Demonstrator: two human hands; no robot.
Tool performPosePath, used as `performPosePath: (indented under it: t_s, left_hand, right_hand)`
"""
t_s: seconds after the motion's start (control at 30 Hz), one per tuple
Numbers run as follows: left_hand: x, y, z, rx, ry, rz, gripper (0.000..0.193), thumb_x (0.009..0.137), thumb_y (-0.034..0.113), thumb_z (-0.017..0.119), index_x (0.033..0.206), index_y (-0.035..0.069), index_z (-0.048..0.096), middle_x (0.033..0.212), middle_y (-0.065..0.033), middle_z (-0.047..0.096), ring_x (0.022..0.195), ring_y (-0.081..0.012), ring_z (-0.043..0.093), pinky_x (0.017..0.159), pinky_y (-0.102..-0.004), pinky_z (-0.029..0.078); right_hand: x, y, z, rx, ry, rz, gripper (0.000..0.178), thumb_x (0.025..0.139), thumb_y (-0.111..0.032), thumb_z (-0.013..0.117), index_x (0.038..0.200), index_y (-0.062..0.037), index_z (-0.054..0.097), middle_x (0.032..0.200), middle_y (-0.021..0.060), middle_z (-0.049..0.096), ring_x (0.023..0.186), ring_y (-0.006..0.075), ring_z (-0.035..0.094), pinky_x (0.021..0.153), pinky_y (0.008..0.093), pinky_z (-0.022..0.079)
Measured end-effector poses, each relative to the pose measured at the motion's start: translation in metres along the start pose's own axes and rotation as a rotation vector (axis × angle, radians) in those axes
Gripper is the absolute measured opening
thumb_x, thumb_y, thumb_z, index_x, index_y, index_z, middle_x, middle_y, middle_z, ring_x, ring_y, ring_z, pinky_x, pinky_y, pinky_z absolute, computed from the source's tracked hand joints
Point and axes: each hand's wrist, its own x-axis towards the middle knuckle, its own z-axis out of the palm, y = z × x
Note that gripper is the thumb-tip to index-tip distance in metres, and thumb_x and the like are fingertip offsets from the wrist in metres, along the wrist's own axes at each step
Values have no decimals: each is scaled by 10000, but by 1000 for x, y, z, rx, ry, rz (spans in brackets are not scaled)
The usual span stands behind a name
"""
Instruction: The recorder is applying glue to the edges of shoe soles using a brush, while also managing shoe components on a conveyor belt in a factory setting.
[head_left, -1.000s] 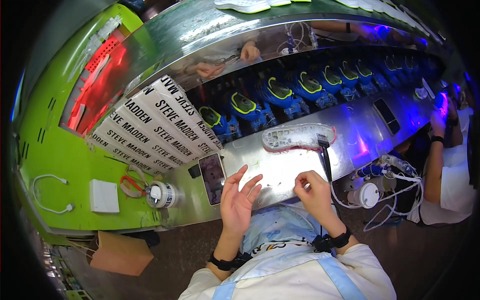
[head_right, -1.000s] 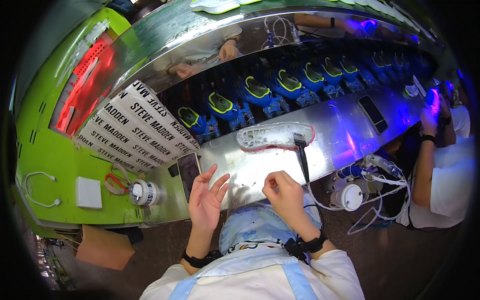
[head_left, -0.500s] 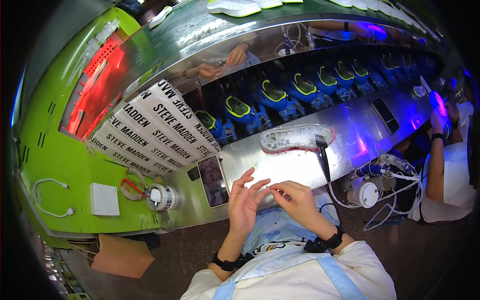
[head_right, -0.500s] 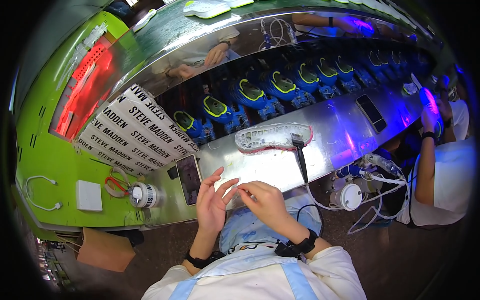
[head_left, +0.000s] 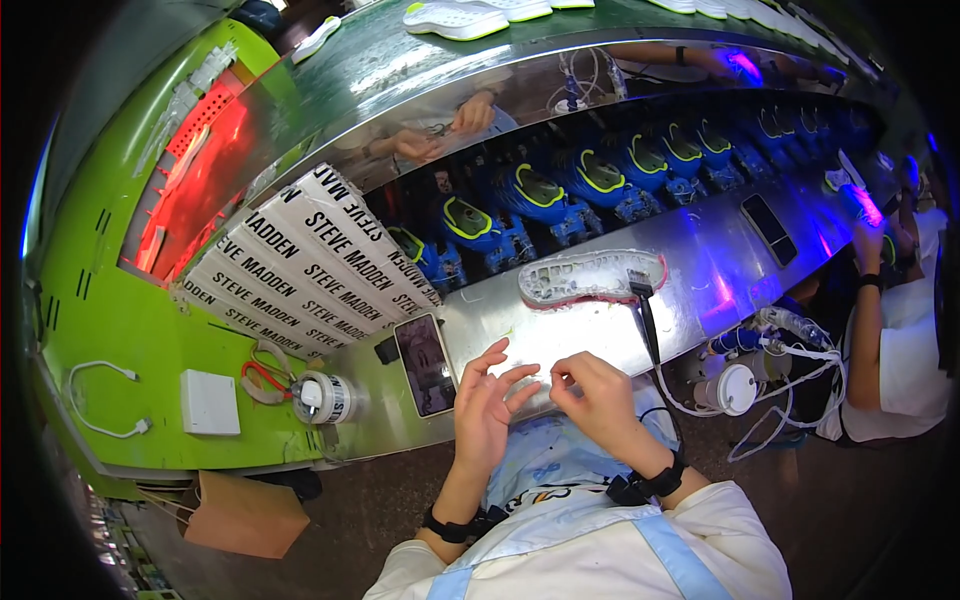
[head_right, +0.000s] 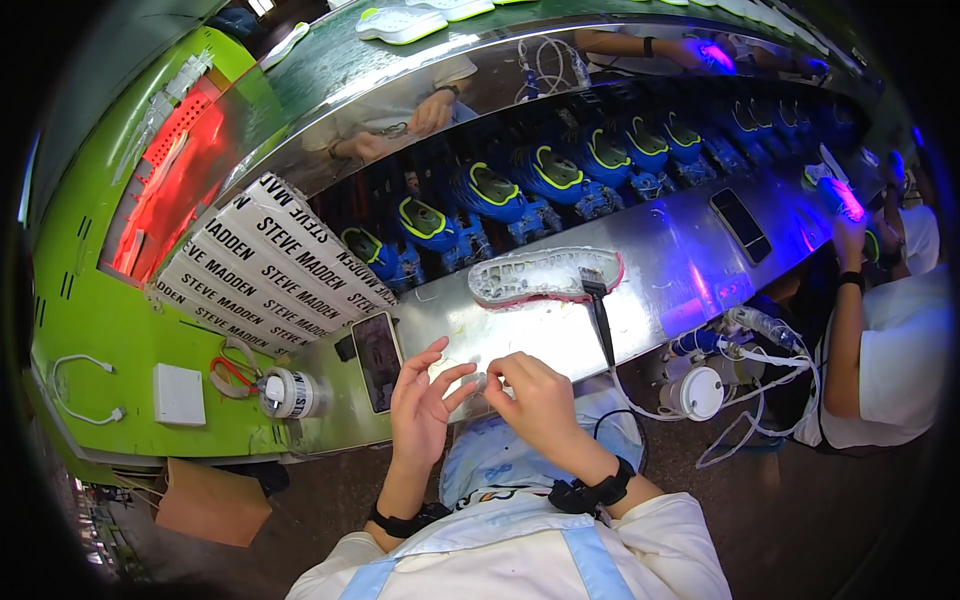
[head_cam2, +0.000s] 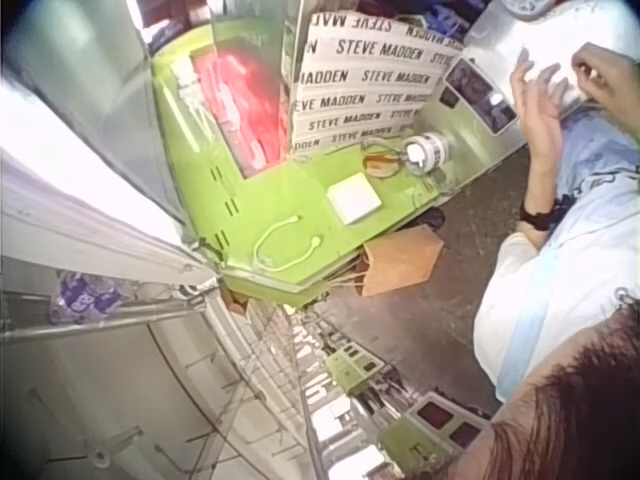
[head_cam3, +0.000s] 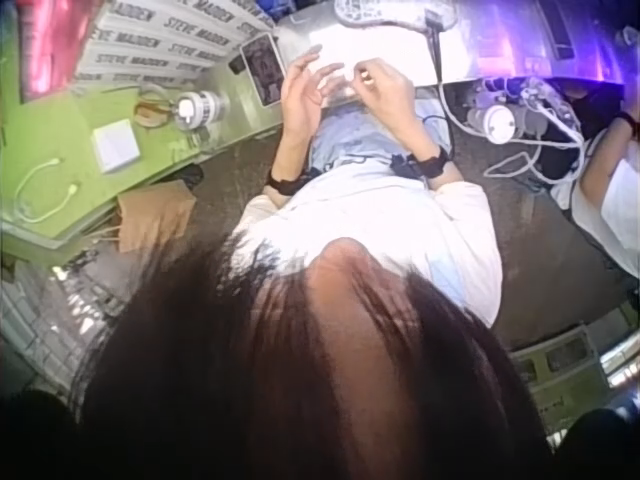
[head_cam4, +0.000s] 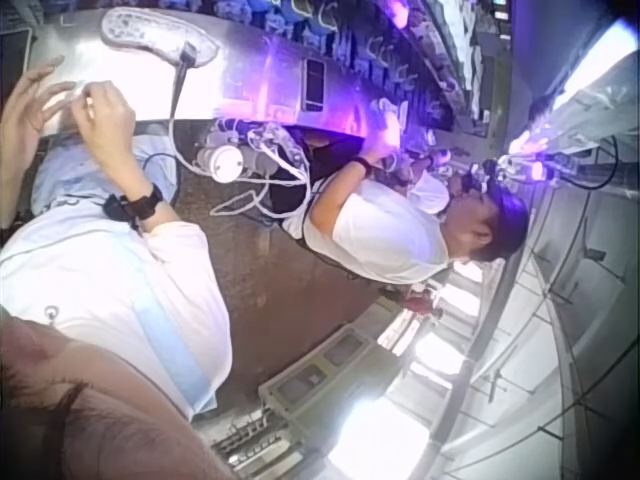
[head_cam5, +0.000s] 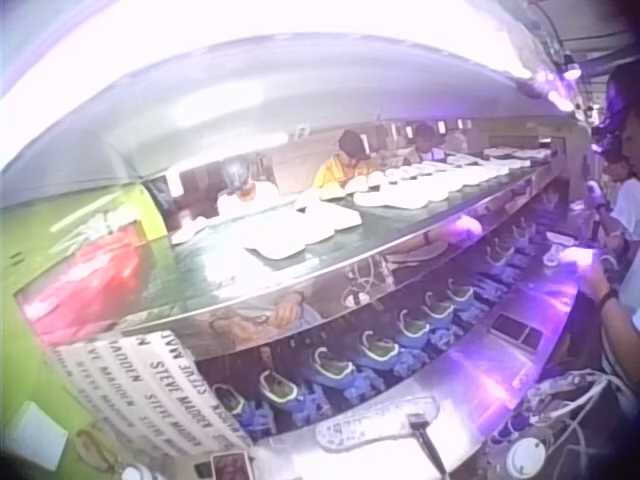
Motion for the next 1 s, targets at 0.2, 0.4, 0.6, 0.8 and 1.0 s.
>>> performPosePath:
  t_s: [0.2, 0.4, 0.6, 0.8, 1.0]
  left_hand:
    - [0, -3, -1, -141, 8, -92, 265, 938, 134, 386, 1167, 7, 429, 1374, -156, 359, 1154, -345, 500, 937, -427, 475]
    - [0, -7, -1, -146, 29, -87, 271, 929, 156, 423, 1160, 14, 438, 1355, -175, 389, 1168, -367, 485, 950, -436, 467]
    - [2, -12, 4, -105, -1, -125, 275, 961, 203, 391, 1167, 26, 439, 1364, -159, 386, 1186, -343, 472, 908, -411, 473]
    - [4, -20, 12, 102, 22, -101, 310, 999, 262, 330, 1171, 30, 442, 1367, -144, 373, 1192, -286, 469, 871, -349, 484]
    - [10, -28, 9, 288, 65, 17, 306, 1000, 260, 338, 1171, 30, 446, 1355, -136, 375, 1155, -254, 495, 872, -329, 472]
  right_hand:
    - [-2, -4, -5, 28, 41, 7, 112, 703, -23, 650, 802, -53, 608, 748, 62, 607, 630, 217, 616, 539, 301, 483]
    - [0, -8, -13, 133, 82, 52, 132, 715, 7, 642, 839, -32, 616, 791, 78, 626, 623, 175, 631, 534, 279, 485]
    - [-4, -17, -7, 286, -95, -8, 145, 747, 11, 650, 889, -16, 641, 831, 83, 644, 663, 163, 629, 552, 252, 497]
    - [-8, -25, 1, 208, -189, -30, 134, 761, -42, 672, 890, -14, 649, 801, 85, 643, 645, 176, 620, 577, 274, 502]
    - [-8, -28, 0, 189, -195, 18, 131, 780, -71, 673, 896, -10, 661, 786, 98, 649, 627, 185, 615, 558, 275, 490]
